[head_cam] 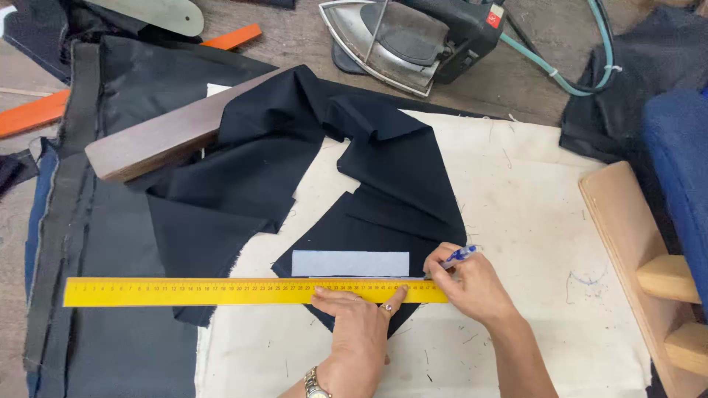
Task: Measuring and cutting fabric pieces using a ruler, pen, and scissors.
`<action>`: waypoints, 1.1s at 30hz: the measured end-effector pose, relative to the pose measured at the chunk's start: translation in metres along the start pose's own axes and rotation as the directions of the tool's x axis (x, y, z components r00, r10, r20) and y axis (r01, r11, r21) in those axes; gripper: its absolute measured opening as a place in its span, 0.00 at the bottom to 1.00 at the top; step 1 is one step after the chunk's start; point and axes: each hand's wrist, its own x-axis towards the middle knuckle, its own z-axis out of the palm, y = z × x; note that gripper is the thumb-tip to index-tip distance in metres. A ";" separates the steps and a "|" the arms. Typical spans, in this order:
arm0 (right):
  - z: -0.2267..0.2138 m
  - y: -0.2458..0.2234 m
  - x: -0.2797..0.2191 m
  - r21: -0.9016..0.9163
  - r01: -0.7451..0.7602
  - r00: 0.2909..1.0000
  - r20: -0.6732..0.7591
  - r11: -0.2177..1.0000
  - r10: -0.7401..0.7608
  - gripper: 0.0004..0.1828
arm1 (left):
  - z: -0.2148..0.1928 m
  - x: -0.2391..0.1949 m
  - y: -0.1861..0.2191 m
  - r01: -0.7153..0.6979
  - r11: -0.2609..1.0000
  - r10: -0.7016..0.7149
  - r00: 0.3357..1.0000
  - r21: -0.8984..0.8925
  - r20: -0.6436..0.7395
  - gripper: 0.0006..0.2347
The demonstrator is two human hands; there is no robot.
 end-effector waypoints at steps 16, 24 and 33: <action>0.006 -0.004 0.004 -0.187 0.217 0.968 -0.090 0.958 -0.236 0.14 | 0.005 0.004 0.003 0.033 0.999 -0.034 0.999 -0.025 -0.041 0.38; 0.025 -0.033 0.012 -0.194 0.385 0.916 -0.041 0.902 -0.399 0.13 | 0.017 0.014 0.008 0.041 0.999 -0.041 0.997 0.006 -0.069 0.33; 0.050 -0.099 0.025 -0.072 0.567 0.823 0.037 0.820 -0.566 0.17 | 0.062 0.062 0.033 0.261 0.964 -0.231 0.912 0.046 -0.338 0.21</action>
